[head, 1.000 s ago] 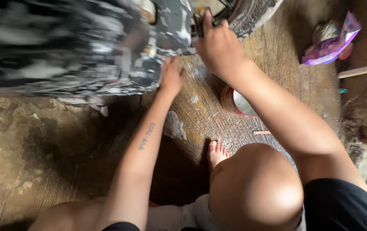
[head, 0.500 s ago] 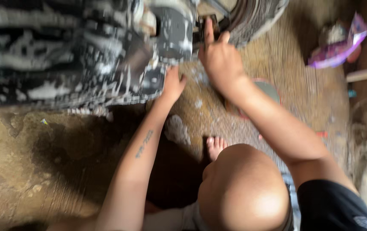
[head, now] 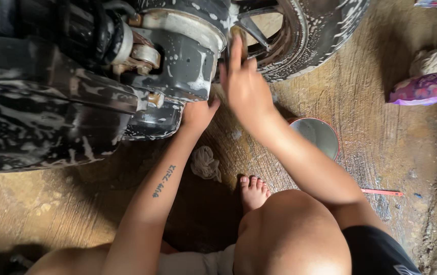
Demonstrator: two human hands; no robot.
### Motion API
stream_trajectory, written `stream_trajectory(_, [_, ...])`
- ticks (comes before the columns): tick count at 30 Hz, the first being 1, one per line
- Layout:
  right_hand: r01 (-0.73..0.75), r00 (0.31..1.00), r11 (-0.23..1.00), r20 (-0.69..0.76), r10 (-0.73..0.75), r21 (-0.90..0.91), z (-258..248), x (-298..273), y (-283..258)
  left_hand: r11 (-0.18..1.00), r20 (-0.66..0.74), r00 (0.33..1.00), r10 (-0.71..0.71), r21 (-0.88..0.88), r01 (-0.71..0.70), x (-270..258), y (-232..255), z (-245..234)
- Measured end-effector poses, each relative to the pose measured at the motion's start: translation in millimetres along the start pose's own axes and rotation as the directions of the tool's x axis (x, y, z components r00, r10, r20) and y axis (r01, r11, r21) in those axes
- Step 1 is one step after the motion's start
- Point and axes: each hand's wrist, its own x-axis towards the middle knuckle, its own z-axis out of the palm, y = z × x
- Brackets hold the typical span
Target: The person washes the rear wheel and engine area of a motorcycle by hand using a small brush and soapy water from a container.
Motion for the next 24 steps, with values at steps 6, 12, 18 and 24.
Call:
stream_trajectory(6, [-0.016,0.996,0.999,-0.082,0.019,0.041,5,17,7,0.981,-0.37,0.91,0.186,0.125,-0.149,8,0,8])
stream_trajectory(12, [-0.086,0.98,0.994,0.188,0.071,0.072,-14,-16,-5,0.982,-0.446,0.875,0.19,0.086,-0.169,19,5,6])
stream_trajectory(18, [-0.036,0.999,0.999,0.024,0.035,0.03,0,15,8,0.994,-0.36,0.927,0.106,0.011,-0.109,13,-1,28])
stream_trajectory(24, [-0.107,0.979,0.994,0.175,0.106,-0.001,-35,0,0,0.97,-0.41,0.887,0.212,-0.021,-0.241,6,24,-16])
